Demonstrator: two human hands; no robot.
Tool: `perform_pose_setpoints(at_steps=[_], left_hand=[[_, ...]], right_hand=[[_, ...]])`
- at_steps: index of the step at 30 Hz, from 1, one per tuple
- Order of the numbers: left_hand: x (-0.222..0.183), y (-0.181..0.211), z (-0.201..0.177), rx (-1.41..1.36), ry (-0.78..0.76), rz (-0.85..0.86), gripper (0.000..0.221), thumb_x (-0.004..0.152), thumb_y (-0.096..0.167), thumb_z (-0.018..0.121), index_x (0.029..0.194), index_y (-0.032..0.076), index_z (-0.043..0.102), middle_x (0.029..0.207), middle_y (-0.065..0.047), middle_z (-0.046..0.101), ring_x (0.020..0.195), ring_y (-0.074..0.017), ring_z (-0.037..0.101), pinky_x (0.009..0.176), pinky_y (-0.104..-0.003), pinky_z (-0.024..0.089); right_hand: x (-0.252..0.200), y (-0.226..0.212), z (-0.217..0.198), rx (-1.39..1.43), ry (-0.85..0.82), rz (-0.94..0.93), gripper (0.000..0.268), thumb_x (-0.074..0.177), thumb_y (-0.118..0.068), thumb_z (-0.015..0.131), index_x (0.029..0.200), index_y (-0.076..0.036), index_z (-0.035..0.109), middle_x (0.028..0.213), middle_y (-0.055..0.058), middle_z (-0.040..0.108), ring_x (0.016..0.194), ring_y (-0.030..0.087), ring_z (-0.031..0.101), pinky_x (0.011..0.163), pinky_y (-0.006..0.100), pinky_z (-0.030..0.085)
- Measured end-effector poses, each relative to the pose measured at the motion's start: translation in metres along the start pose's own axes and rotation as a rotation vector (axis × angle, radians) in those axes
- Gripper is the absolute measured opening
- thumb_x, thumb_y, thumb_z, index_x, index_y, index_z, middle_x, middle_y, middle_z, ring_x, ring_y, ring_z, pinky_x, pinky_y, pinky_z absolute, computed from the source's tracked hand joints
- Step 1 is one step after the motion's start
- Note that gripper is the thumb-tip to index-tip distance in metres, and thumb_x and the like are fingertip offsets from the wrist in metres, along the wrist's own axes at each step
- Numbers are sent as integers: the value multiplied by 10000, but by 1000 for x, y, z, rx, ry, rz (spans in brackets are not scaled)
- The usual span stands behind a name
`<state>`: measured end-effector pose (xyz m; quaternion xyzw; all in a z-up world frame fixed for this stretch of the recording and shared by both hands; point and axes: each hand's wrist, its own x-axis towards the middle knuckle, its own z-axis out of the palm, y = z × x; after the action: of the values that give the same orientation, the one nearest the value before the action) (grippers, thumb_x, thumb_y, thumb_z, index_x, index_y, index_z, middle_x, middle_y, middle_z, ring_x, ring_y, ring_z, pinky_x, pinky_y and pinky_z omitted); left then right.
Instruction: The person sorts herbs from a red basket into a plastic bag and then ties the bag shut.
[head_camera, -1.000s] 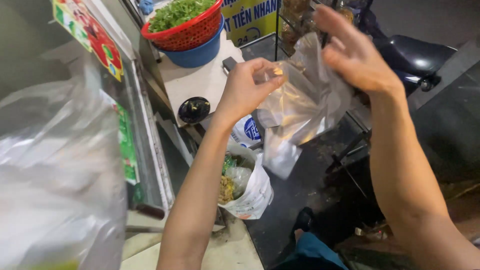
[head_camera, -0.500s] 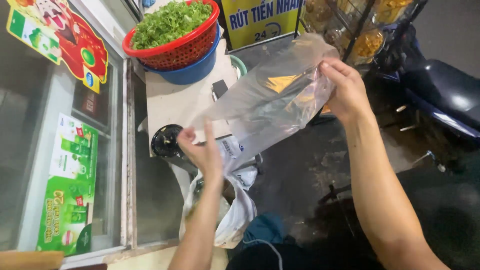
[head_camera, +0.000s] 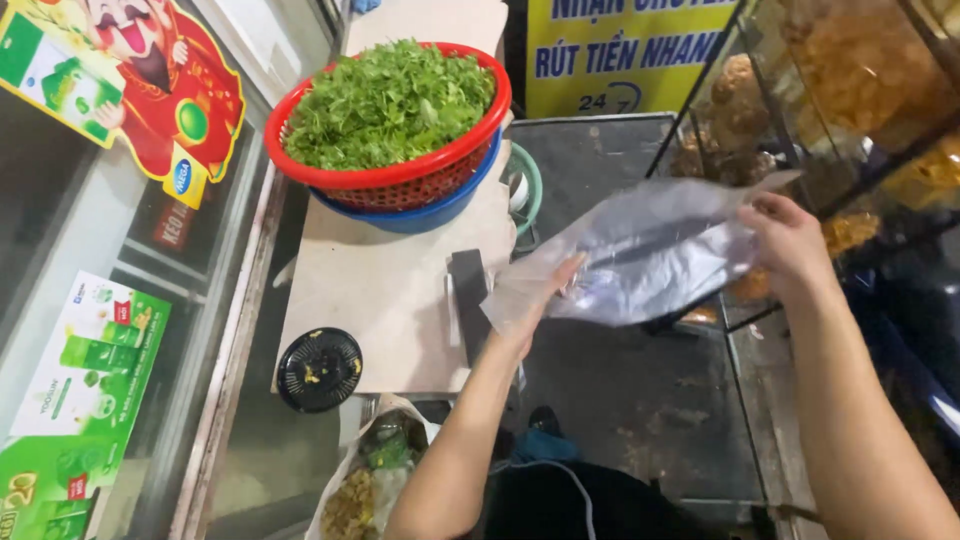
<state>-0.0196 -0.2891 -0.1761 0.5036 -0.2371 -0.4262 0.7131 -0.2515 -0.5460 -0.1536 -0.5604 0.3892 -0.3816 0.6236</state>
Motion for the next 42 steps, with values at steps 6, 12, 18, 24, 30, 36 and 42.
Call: perform_pose_setpoints(at_steps=[6,12,18,24,30,36,42], left_hand=[[65,20,26,-69,222,-10,319,886,169,785,1168,33,723,1083,-76,721,983,-187,662,858,-354,531],[109,-20,25,-563,359,138,326,863,112,715,1184,124,665,1133,-33,708,1054,-162,680,926,-330,555],[79,-9,-4,-551,707,313,118,904,27,712,946,94,623,1008,-68,703,919,-203,691,830,-373,556],[-14,5,-2,-732,1286,667,82,926,119,683,899,93,611,830,-20,669,720,-152,624,677,-309,542],[21,87,92,595,1649,400,269,866,186,852,847,66,612,652,-38,539,542,-165,463,467,-324,399],[12,147,158,1612,1517,156,512,620,221,891,1044,53,659,828,-131,680,649,-326,649,574,-419,516],[-61,139,149,1008,1551,-644,428,776,281,868,1079,43,681,873,-156,742,807,-335,724,717,-407,561]], right_hand=[[44,-45,87,-546,-147,-308,298,992,-236,738,1159,8,702,924,32,711,817,110,634,741,273,527],[82,-83,179,-639,-894,-154,275,808,-232,840,999,-43,782,778,9,727,718,69,589,631,264,502],[186,-41,207,-335,-1230,-104,147,826,-111,833,912,-15,763,846,9,738,792,71,649,723,242,529],[251,24,235,19,-1344,159,120,943,-50,748,1037,5,699,963,38,728,896,116,649,836,269,508],[141,-96,258,-97,-1744,-754,850,784,-204,828,1478,68,418,1339,224,578,1201,262,561,972,397,469],[108,-103,303,-135,-1768,-472,621,774,-29,661,1392,-47,602,1069,153,746,934,192,710,801,332,576],[120,-90,351,-99,-1593,-589,427,779,73,589,1149,-57,758,1020,108,797,872,150,745,766,287,581]])
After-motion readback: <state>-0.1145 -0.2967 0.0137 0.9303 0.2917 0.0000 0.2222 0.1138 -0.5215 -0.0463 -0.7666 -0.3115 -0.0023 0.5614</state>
